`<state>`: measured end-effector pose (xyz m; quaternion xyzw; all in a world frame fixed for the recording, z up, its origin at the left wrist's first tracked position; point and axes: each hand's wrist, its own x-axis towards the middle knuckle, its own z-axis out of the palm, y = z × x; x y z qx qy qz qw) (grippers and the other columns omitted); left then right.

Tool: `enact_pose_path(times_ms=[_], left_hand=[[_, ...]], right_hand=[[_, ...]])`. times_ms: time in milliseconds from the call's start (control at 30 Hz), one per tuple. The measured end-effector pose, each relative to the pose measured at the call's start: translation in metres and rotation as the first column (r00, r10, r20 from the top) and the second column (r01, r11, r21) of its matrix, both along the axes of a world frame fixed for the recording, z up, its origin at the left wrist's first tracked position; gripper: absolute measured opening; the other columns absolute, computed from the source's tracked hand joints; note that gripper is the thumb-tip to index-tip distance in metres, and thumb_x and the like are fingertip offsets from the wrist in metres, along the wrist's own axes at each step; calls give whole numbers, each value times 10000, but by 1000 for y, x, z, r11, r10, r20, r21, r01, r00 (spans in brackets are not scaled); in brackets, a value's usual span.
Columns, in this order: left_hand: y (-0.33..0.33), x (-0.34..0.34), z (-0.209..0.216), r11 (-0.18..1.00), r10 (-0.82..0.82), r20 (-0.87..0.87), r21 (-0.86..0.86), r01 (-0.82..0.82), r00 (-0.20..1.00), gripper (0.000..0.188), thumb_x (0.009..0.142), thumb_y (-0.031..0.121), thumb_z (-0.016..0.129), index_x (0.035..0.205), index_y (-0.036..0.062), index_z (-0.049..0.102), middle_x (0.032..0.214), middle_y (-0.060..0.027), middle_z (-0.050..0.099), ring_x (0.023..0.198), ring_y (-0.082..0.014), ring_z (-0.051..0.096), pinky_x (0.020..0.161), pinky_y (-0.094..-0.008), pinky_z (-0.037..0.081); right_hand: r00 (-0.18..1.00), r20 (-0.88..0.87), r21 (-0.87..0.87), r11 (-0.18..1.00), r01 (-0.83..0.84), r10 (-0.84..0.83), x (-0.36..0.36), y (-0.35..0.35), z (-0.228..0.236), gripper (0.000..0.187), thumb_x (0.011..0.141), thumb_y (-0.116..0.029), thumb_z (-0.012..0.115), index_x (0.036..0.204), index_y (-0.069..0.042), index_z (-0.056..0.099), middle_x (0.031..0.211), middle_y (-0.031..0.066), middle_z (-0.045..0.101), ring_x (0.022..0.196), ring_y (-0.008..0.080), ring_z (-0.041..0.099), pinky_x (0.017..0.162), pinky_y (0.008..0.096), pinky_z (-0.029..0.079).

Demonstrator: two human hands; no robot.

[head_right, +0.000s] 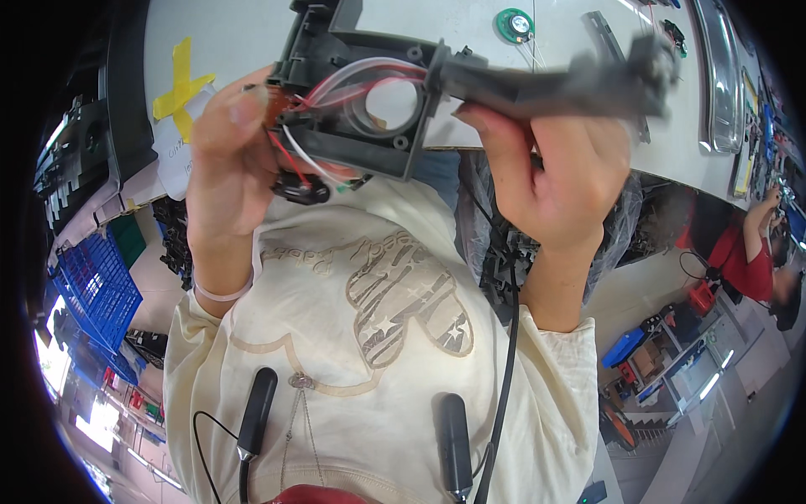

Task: Assembling an electronic device by placing internal components and wiring into a grey plastic shell.

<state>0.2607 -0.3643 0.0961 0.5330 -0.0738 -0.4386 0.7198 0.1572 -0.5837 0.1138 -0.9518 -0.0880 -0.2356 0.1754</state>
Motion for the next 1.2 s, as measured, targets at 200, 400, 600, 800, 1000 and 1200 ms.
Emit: enact_pose_path(times_ms=[200,400,600,800,1000,1200], left_hand=[[1,-1,3,999,37,-22,-16,-37,999,660,811,412,543,1150,-154,514,1000,-238,655,777,-281,702,660,-388,617],[5,-1,-2,998,37,-72,-52,-41,997,647,801,398,550,1141,-151,510,955,-232,663,709,-272,702,628,-352,615],[9,-3,-3,998,16,-82,-57,-21,997,636,801,387,553,1137,-152,512,918,-218,670,682,-257,700,615,-331,608],[9,-1,2,1000,7,-82,-4,-7,997,609,821,383,553,1129,-142,530,906,-194,673,675,-233,695,594,-316,596],[12,5,22,987,-90,87,139,77,992,615,810,398,585,1115,-135,547,895,-173,674,656,-193,676,579,-273,566],[15,10,25,965,-243,116,127,228,963,625,781,349,657,1157,-135,540,879,-151,680,694,-160,665,657,-219,525]], right_hand=[[998,-62,0,1000,30,-30,-1,5,1,188,809,-113,733,918,33,685,722,108,650,588,192,572,555,261,425],[998,32,2,998,-63,63,6,6,-7,158,754,-127,762,846,-26,682,736,61,653,494,212,541,468,301,378],[997,-63,61,997,-44,48,-5,14,-4,135,761,-112,741,842,-25,677,787,71,677,534,201,582,494,278,419],[996,-89,55,998,-4,9,-9,18,2,105,759,-97,728,819,-32,672,757,50,656,564,202,551,529,284,418],[840,-409,452,879,-152,356,11,-11,33,721,838,-597,569,1051,91,596,943,133,617,741,149,547,644,274,398],[608,-547,791,593,149,576,42,-9,25,853,874,-626,497,1344,80,403,1122,146,609,968,178,608,802,262,461]])
